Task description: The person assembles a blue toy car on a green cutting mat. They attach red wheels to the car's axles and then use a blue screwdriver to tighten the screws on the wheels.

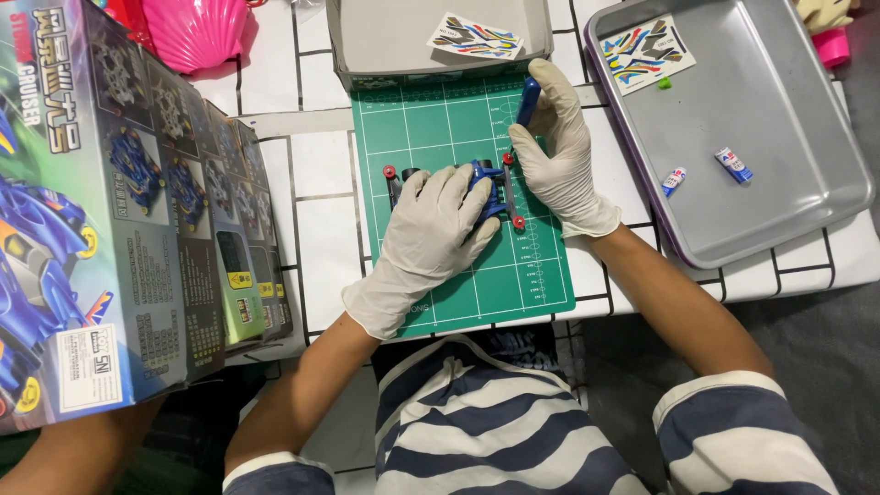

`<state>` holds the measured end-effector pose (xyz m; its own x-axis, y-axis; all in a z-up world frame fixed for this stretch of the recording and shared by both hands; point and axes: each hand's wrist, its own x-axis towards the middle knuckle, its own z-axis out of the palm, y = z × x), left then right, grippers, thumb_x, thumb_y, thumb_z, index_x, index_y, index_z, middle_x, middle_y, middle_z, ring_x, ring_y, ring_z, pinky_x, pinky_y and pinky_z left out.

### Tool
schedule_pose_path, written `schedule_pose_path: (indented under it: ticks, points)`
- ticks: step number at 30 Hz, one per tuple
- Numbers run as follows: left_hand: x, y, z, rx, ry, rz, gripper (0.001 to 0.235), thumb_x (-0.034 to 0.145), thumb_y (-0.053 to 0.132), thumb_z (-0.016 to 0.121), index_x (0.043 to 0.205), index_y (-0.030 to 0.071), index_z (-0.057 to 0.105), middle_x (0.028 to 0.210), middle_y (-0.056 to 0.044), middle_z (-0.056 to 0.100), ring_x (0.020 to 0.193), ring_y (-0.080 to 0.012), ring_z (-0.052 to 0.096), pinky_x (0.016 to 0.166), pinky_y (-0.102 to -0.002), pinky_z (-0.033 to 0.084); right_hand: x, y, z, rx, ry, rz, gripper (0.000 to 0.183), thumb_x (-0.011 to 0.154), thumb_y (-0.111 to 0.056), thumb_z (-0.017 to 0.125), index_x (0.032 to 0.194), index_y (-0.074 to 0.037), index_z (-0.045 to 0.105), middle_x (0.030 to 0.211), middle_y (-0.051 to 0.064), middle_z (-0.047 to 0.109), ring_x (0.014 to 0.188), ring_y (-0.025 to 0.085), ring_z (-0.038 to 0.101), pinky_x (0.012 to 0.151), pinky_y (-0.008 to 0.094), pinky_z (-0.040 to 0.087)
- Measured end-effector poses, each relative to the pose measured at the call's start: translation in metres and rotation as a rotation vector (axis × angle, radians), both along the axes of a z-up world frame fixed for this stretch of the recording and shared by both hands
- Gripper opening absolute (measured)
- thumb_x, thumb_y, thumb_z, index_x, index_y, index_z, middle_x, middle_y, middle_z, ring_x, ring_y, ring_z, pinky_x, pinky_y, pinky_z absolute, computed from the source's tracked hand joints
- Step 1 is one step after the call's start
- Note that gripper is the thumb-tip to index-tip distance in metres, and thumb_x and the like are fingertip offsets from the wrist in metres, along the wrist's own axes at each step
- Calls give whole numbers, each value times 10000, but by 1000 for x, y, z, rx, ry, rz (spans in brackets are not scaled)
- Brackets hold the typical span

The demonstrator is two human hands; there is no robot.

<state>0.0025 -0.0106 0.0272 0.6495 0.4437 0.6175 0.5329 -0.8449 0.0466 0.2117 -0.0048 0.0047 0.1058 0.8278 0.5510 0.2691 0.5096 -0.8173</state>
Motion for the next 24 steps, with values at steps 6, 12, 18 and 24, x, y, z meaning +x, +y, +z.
schedule_pose_path:
  ticks: [6, 12, 18, 24]
  points:
    - [0, 0, 0, 3, 0, 3, 390, 939, 405, 695, 1139, 73, 659, 1153, -136, 691, 997, -291, 676, 853, -423, 493, -5, -1, 13, 13, 55, 12, 471, 1065, 52, 493, 1506, -90, 411, 1150, 147, 602, 1014, 245, 621, 969, 350, 544]
    - [0, -1, 2, 21, 2, 17, 375, 939, 408, 686, 1127, 85, 660, 1142, -118, 690, 980, -271, 672, 886, -438, 483, 0, 0, 5, -19, 62, -40, 527, 1032, 90, 655, 1456, -135, 437, 1304, 82, 538, 1041, 196, 606, 925, 297, 550]
    - [0, -1, 0, 25, 2, 23, 389, 936, 422, 688, 1138, 91, 663, 1148, -113, 695, 990, -269, 681, 909, -459, 486, -4, -5, 14, -33, 10, -99, 565, 1001, 101, 688, 1402, -194, 421, 1256, 41, 494, 990, 150, 540, 851, 256, 522]
    - [-3, -1, 0, -26, 2, -19, 458, 882, 402, 733, 1199, 83, 651, 1185, -122, 685, 994, -274, 667, 944, -520, 456, -6, -16, 23, -21, 235, -33, 600, 1035, 200, 560, 1496, -143, 386, 1147, 174, 597, 1009, 250, 632, 973, 385, 614]
